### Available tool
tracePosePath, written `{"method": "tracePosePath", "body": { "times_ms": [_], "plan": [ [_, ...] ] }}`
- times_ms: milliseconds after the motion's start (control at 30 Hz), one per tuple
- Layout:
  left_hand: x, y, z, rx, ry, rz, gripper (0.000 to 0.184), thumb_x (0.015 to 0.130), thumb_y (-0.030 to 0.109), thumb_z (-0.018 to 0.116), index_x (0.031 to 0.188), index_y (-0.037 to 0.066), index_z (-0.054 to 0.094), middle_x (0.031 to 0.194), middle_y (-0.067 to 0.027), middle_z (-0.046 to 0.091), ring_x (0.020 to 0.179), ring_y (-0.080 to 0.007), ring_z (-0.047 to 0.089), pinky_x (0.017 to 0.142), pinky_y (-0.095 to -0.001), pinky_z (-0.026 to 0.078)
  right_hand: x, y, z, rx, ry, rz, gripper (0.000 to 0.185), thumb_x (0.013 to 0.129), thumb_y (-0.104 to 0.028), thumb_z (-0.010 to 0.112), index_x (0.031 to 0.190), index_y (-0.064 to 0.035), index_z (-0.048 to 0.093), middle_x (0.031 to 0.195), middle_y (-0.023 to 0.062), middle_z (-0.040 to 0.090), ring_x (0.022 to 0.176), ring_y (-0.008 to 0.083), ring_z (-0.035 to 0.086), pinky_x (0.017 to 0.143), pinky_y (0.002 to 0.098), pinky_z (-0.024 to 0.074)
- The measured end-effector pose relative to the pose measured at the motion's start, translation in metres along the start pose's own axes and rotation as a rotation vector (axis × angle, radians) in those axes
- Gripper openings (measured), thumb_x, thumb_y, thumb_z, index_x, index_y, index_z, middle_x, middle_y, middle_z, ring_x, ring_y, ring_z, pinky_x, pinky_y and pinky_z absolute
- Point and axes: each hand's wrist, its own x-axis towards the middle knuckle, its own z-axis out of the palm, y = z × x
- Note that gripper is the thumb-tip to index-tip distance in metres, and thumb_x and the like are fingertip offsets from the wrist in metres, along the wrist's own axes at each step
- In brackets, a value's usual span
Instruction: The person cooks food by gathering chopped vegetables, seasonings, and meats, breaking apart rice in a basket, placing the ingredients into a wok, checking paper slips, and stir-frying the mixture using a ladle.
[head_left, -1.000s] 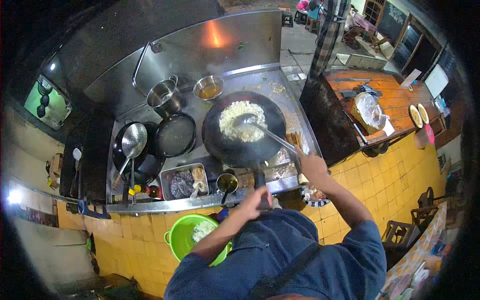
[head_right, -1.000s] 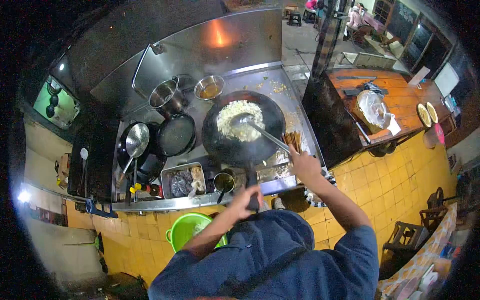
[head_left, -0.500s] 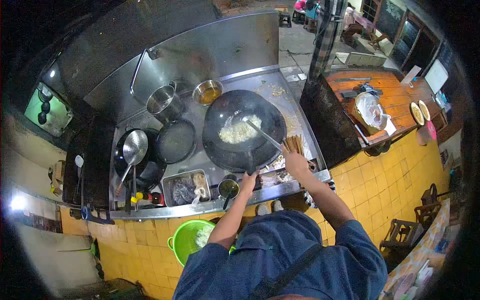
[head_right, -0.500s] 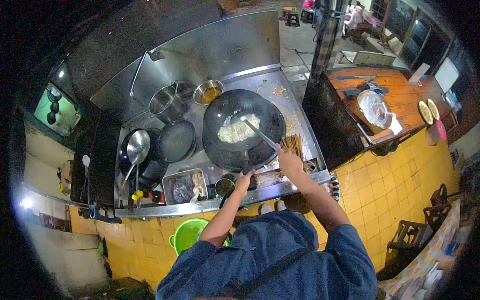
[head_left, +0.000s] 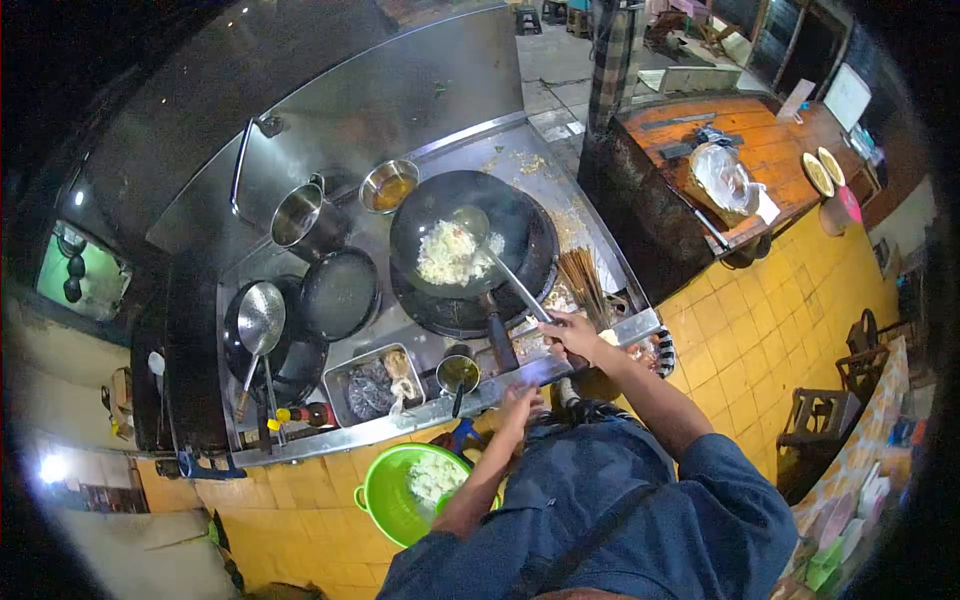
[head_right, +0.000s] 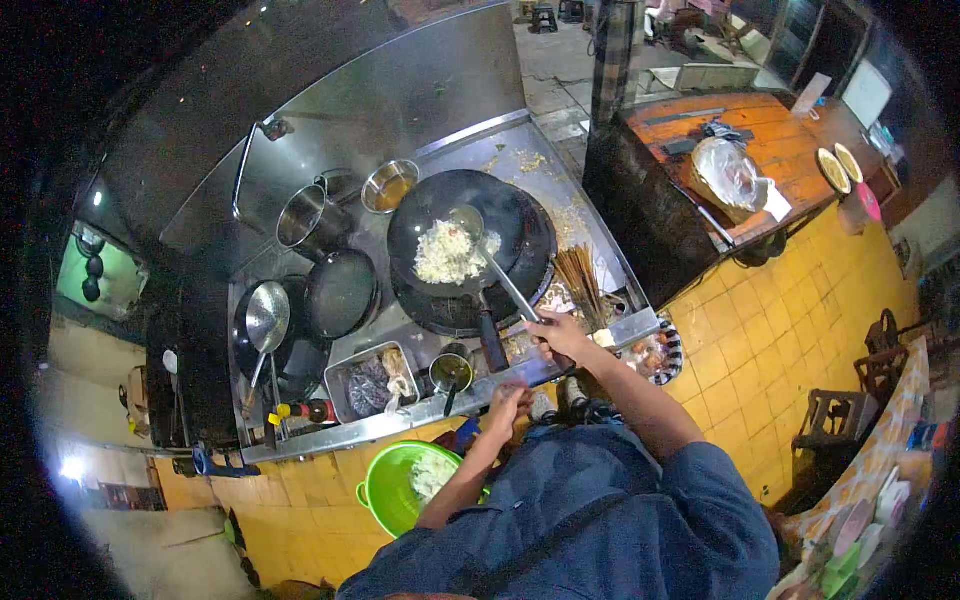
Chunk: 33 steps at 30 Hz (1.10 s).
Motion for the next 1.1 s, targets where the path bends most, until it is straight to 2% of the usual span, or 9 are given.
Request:
{"method": "tracePosePath", "body": {
  "times_ms": [100, 233, 433, 567, 600, 700, 800, 867, 1100],
  "plan": [
    [-0.013, -0.005, 0.004, -0.042, -0.124, -0.152, 0.025, 0.084, 0.024, 0.061, 0.097, 0.006, 0.049, 0.083, -0.0069, 0.056, 0.063, -0.0131, 0.058, 0.054, -0.0261, 0.049, -0.025, -0.012, 0.000, 0.293, 0.009, 0.082, 0.034, 0.092, -0.024, 0.048, 0.123, -0.0092, 0.045, 0.063, 0.0035, 0.048, 0.043, 0.0130, 0.045, 0.037, 0.0287, 0.0396],
    [0.008, -0.034, 0.013, -0.096, -0.256, -0.153, 0.020, 0.086, 0.025, 0.059, 0.096, 0.008, 0.055, 0.082, -0.0042, 0.055, 0.061, -0.0110, 0.055, 0.052, -0.0242, 0.046, -0.031, -0.017, -0.014, -0.185, 0.017, 0.067, 0.031, 0.093, -0.028, 0.044, 0.112, -0.0030, 0.047, 0.063, 0.0042, 0.050, 0.041, 0.0131, 0.046, 0.035, 0.0289, 0.0393],
    [0.020, -0.017, 0.086, -0.001, -0.265, 0.122, 0.042, 0.093, 0.045, 0.037, 0.093, 0.008, 0.057, 0.078, -0.0055, 0.059, 0.066, -0.0172, 0.057, 0.058, -0.0298, 0.047, -0.127, 0.012, -0.039, 0.028, -0.002, -0.140, 0.052, 0.095, -0.038, 0.038, 0.137, -0.0113, 0.025, 0.065, 0.0005, 0.047, 0.045, 0.0067, 0.041, 0.035, 0.0224, 0.0355],
    [-0.059, -0.001, 0.196, 0.044, -0.454, 0.218, 0.034, 0.095, 0.034, 0.043, 0.093, 0.002, 0.053, 0.083, -0.0045, 0.057, 0.070, -0.0110, 0.053, 0.062, -0.0256, 0.044, -0.230, 0.051, -0.067, 0.105, 0.096, -0.413, 0.066, 0.094, -0.044, 0.036, 0.143, -0.0165, 0.003, 0.092, 0.0061, 0.053, 0.048, 0.0061, 0.041, 0.041, 0.0195, 0.0400],
    [-0.086, -0.010, 0.225, 0.088, -0.448, 0.225, 0.028, 0.094, 0.028, 0.046, 0.090, 0.001, 0.052, 0.082, -0.0043, 0.056, 0.070, -0.0105, 0.052, 0.061, -0.0254, 0.043, -0.261, 0.062, -0.075, 0.159, 0.220, -0.447, 0.066, 0.094, -0.044, 0.036, 0.143, -0.0165, 0.003, 0.092, 0.0061, 0.053, 0.048, 0.0061, 0.041, 0.041, 0.0195, 0.0400],
    [-0.127, -0.063, 0.285, 0.268, -0.757, 0.257, 0.014, 0.088, 0.011, 0.047, 0.077, 0.003, 0.043, 0.070, 0.0002, 0.046, 0.063, -0.0082, 0.045, 0.055, -0.0243, 0.039, -0.323, 0.119, -0.097, -0.107, 0.672, -0.709, 0.075, 0.093, -0.050, 0.029, 0.141, -0.0015, -0.001, 0.145, 0.0243, 0.010, 0.132, 0.0313, 0.021, 0.107, 0.0334, 0.0181],
    [-0.126, -0.136, 0.347, 0.399, -1.060, 0.313, 0.018, 0.092, 0.017, 0.047, 0.084, 0.002, 0.044, 0.070, -0.0029, 0.049, 0.059, -0.0107, 0.048, 0.054, -0.0259, 0.044, -0.398, 0.170, -0.126, -0.148, 1.054, -0.707, 0.073, 0.093, -0.047, 0.035, 0.142, -0.0051, 0.002, 0.133, 0.0279, 0.035, 0.119, 0.0321, 0.044, 0.099, 0.0357, 0.0323],
    [-0.153, -0.162, 0.379, 0.377, -1.235, 0.025, 0.016, 0.091, 0.015, 0.048, 0.081, 0.007, 0.039, 0.063, 0.0013, 0.039, 0.051, -0.0082, 0.041, 0.049, -0.0216, 0.040, -0.474, 0.198, -0.129, 0.123, 0.987, -0.334, 0.065, 0.092, -0.044, 0.043, 0.142, -0.0134, 0.015, 0.101, 0.0168, 0.062, 0.069, 0.0263, 0.063, 0.068, 0.0351, 0.0502],
    [-0.232, -0.218, 0.437, 1.046, -1.619, -0.328, 0.022, 0.092, 0.021, 0.047, 0.076, 0.009, 0.038, 0.055, -0.0007, 0.037, 0.041, -0.0121, 0.040, 0.040, -0.0273, 0.040, -0.655, 0.359, -0.064, 0.324, 2.406, 0.053, 0.016, 0.080, -0.016, 0.055, 0.089, -0.0046, 0.060, 0.084, 0.0150, 0.063, 0.079, 0.0317, 0.060, 0.071, 0.0393, 0.0470]
  ]
}}
